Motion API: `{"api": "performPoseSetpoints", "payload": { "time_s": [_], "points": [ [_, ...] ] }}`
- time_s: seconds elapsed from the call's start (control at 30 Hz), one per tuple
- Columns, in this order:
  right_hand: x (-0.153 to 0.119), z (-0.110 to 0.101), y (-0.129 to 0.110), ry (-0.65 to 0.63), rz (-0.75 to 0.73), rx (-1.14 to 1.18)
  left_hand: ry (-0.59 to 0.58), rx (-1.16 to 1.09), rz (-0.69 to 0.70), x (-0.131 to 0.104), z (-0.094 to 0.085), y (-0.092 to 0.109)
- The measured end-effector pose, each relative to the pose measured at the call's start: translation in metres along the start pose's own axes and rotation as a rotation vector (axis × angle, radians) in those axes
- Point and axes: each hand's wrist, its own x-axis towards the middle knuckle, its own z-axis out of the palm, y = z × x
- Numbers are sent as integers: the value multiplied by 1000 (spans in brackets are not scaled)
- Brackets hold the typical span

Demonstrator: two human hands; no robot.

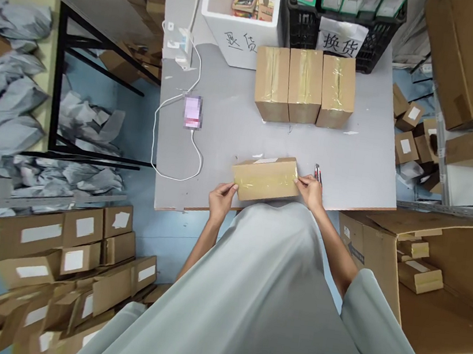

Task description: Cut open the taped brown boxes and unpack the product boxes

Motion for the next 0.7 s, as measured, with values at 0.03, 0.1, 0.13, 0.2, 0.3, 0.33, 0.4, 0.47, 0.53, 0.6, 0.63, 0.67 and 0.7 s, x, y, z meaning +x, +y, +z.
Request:
{"api": "performPoseSetpoints", "payload": {
  "time_s": [0.03,0.1,0.13,0.2,0.3,0.33,0.4,0.47,0.53,0.6,0.63,0.67,0.7],
  "points": [
    [2,-2,-4,9,-16,-9,6,1,9,1,-1,2],
    [4,-3,-9,10,-23,-42,19,9,18,2,-3,5],
    [5,-2,-10,3,-14,-62,27,14,16,3,-3,4],
    [4,1,-10,-15,27,-96,43,21,-1,3,-2,3],
    [2,8,-7,-31,91,-111,51,13,-38,4,1,-2],
    [1,10,-6,-33,100,-114,48,6,-43,4,2,-3],
    [0,12,-5,-36,98,-126,42,-10,-52,7,3,-4],
    [0,13,-5,-34,88,-151,37,-30,-64,10,2,-4],
    [0,13,-6,-29,98,-167,31,-56,-86,12,1,-4],
    [1,12,-6,-31,134,-147,18,-92,-118,12,1,-6],
    [2,12,-5,-33,157,-122,10,-114,-138,11,1,-8],
    [2,12,-4,-34,180,-90,2,-135,-161,9,2,-11],
    [2,12,-3,-33,199,-54,-5,-154,-187,7,3,-14]
  ]
}}
